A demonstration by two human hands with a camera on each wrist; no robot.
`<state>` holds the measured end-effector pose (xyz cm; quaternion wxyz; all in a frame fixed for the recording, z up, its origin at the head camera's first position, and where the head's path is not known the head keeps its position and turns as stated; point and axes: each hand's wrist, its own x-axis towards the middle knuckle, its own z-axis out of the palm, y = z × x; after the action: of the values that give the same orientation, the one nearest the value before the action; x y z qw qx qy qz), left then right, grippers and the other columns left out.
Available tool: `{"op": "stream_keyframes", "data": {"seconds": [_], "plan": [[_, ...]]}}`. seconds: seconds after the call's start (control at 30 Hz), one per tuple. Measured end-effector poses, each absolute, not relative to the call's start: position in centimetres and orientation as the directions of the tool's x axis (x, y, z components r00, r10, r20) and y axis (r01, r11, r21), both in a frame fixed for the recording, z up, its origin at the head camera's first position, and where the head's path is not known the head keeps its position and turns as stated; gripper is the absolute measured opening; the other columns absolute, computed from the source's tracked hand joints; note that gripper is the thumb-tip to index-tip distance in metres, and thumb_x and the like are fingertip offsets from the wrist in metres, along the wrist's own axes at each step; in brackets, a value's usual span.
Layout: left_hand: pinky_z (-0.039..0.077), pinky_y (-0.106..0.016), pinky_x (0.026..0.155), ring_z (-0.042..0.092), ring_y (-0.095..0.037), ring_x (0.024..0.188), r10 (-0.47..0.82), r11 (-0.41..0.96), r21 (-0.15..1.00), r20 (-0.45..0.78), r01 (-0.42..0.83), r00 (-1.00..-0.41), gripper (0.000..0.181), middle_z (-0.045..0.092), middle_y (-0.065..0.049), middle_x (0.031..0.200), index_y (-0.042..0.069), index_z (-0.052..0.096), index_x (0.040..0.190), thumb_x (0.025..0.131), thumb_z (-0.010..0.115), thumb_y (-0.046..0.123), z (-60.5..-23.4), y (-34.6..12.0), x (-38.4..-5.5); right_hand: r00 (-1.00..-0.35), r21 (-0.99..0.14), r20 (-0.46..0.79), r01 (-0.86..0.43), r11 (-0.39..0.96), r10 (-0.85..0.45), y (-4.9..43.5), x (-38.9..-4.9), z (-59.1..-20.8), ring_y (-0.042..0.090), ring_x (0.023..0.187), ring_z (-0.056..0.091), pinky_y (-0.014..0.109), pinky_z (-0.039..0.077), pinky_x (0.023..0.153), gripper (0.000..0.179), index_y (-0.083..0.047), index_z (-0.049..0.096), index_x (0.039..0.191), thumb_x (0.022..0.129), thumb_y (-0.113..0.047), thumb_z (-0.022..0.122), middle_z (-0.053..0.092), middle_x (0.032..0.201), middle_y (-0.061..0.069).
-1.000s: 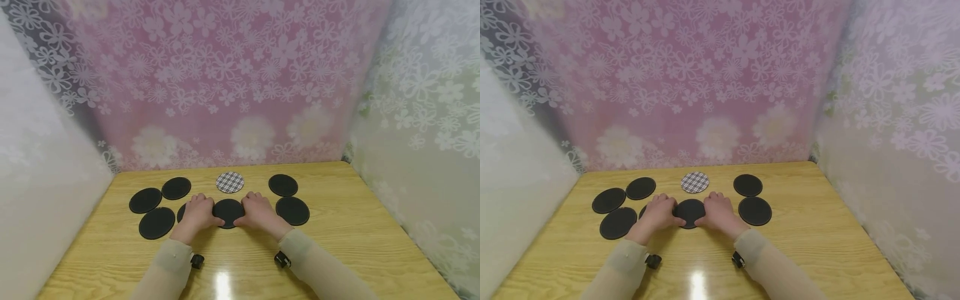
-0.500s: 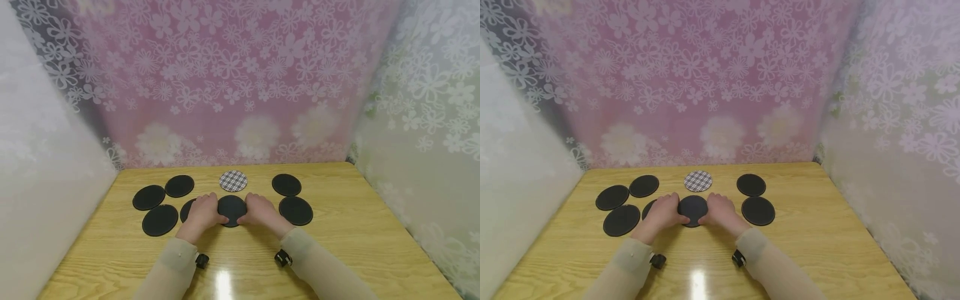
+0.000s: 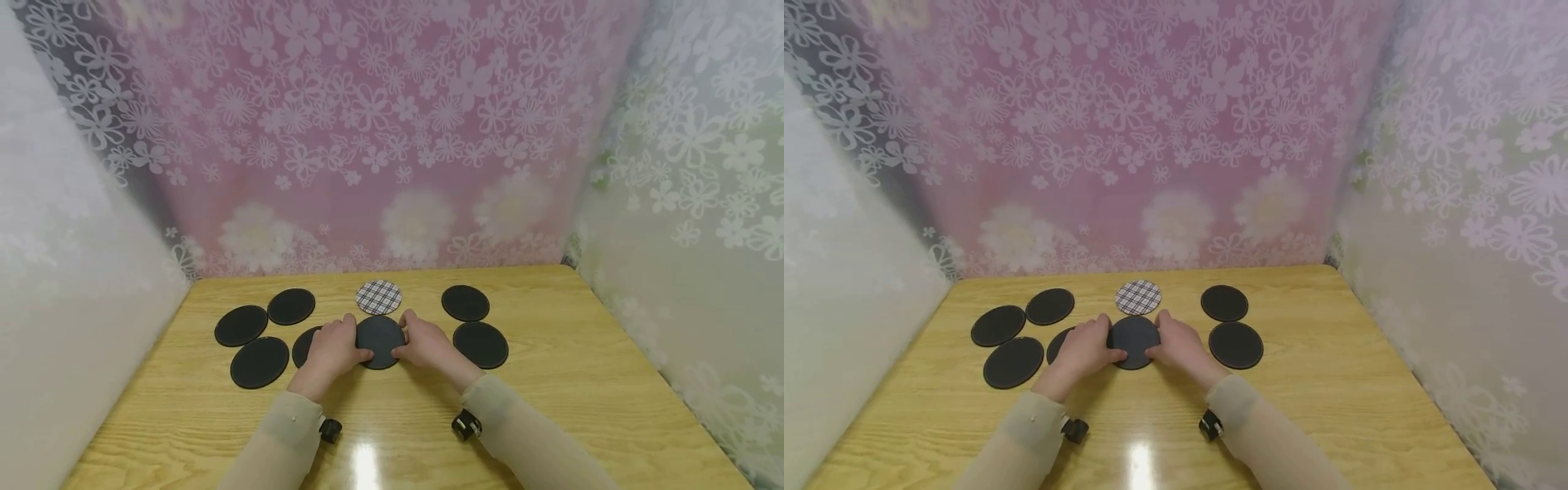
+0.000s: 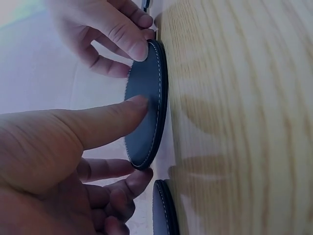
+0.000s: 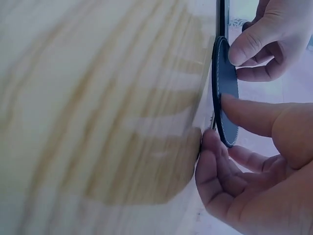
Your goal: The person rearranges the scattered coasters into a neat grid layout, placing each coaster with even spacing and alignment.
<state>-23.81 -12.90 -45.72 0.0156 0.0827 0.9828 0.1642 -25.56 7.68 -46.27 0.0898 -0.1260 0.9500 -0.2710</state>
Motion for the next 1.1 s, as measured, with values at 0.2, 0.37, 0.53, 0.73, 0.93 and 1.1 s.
{"op": "stream_keyframes", "data": {"seconds": [0.2,0.37,0.53,0.73,0.93,1.1], "plan": [[0.057,-0.057,0.096,0.072,-0.042,0.11,0.178,0.912,0.373,0.014,0.171,-0.984,0.061,0.074,-0.021,0.118,-0.002,0.063,0.135,0.096,0.09,0.037,-45.9,-13.0,-24.2,-0.958,-0.655,-0.108,-0.132,0.744,-0.265,8.5,-25.8,-46.4,0.019,0.082,0.063,0.042,0.054,0.08,0.044,-0.008,0.056,0.133,0.1,-0.012,0.085,0.066,0.096,0.003],[0.057,-0.054,0.093,0.072,-0.037,0.106,0.19,0.886,0.425,0.025,0.183,-0.981,0.052,0.074,-0.016,0.113,0.002,0.064,0.129,0.096,0.091,0.03,-45.9,-12.9,-24.2,-0.962,-0.691,-0.125,-0.091,0.717,-0.243,9.4,-25.8,-46.1,0.02,0.087,0.064,0.042,0.054,0.084,0.045,-0.009,0.058,0.136,0.1,-0.013,0.085,0.066,0.102,0.004],[0.058,-0.052,0.089,0.073,-0.034,0.103,0.199,0.86,0.472,0.037,0.193,-0.979,0.054,0.074,-0.014,0.111,0.001,0.063,0.133,0.096,0.091,0.027,-45.7,-12.1,-24.0,-0.961,-0.699,-0.123,-0.093,0.709,-0.248,10.7,-25.8,-45.6,0.021,0.087,0.063,0.041,0.053,0.082,0.045,-0.009,0.059,0.138,0.1,-0.012,0.084,0.066,0.103,0.006],[0.058,-0.052,0.092,0.072,-0.033,0.107,0.207,0.835,0.513,0.041,0.199,-0.977,0.057,0.074,-0.014,0.115,0.0,0.062,0.137,0.096,0.091,0.027,-45.6,-10.6,-24.0,-0.967,-0.661,-0.106,-0.106,0.743,-0.232,12.2,-25.7,-45.1,0.023,0.091,0.065,0.044,0.055,0.083,0.045,-0.008,0.061,0.141,0.101,-0.01,0.082,0.068,0.108,0.008],[0.057,-0.051,0.09,0.071,-0.032,0.105,0.21,0.815,0.545,0.041,0.198,-0.977,0.061,0.073,-0.013,0.117,0.001,0.062,0.138,0.093,0.094,0.027,-45.5,-8.8,-24.4,-0.973,-0.633,-0.085,-0.114,0.766,-0.215,13.9,-25.7,-44.6,0.024,0.093,0.066,0.047,0.055,0.086,0.046,-0.007,0.062,0.144,0.102,-0.01,0.081,0.069,0.11,0.008],[0.056,-0.048,0.086,0.067,-0.028,0.095,0.223,0.814,0.545,0.029,0.203,-0.974,0.059,0.07,-0.009,0.108,0.001,0.062,0.136,0.093,0.094,0.028,-45.6,-7.7,-24.8,-0.974,-0.62,-0.079,-0.12,0.775,-0.213,15.1,-25.9,-44.7,0.025,0.098,0.067,0.049,0.054,0.091,0.046,-0.006,0.063,0.145,0.103,-0.011,0.08,0.07,0.112,0.009]]}}
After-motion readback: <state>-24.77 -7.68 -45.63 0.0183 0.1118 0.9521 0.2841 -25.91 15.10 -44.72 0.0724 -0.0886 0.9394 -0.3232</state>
